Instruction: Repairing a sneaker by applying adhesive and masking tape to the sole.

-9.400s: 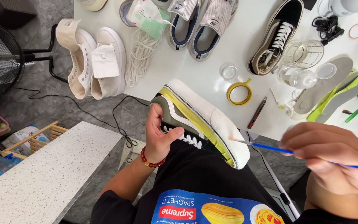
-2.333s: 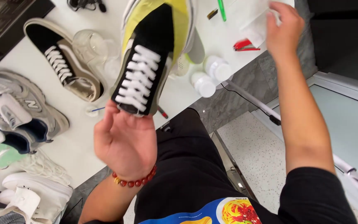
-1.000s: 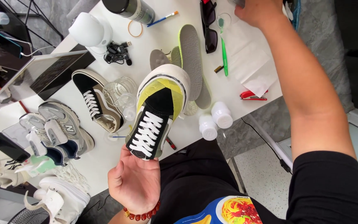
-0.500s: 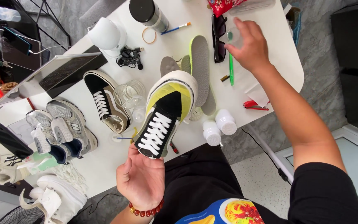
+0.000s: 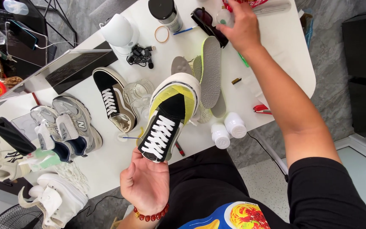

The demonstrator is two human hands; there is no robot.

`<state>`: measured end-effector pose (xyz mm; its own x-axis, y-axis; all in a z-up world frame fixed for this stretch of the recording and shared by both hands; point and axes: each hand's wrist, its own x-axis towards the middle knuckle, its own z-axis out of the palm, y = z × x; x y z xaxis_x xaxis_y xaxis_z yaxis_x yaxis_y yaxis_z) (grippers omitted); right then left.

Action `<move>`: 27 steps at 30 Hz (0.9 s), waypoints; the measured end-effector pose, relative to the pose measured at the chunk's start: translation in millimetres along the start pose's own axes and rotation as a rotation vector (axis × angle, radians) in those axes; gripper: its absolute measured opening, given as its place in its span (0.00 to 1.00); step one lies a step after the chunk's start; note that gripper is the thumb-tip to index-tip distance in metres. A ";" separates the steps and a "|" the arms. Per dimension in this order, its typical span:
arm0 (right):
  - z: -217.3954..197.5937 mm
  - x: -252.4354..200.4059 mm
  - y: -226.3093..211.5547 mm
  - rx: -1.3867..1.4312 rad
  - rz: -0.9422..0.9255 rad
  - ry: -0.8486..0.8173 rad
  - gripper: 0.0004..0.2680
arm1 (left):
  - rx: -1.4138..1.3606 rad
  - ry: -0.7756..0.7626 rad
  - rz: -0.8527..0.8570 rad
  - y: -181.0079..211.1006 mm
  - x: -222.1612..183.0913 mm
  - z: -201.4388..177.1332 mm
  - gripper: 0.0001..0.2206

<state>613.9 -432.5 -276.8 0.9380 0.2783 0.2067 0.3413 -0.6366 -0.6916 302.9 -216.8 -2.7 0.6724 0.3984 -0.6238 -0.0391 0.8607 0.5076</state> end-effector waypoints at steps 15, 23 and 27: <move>-100.7 -247.2 80.7 -0.527 0.029 -0.109 0.19 | 0.078 -0.049 -0.086 -15.3 5.4 16.3 0.28; -113.7 -282.8 96.4 -0.526 0.141 0.025 0.09 | 0.049 -0.182 -0.186 -42.9 18.9 23.7 0.23; -120.2 -298.9 104.8 -0.547 0.169 0.079 0.09 | 0.052 -0.211 -0.218 -58.5 28.4 55.6 0.22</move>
<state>376.6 -668.9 -327.9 0.9767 0.0997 0.1902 0.1489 -0.9526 -0.2653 365.4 -273.5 -17.1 0.7995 0.1266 -0.5872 0.1571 0.8994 0.4079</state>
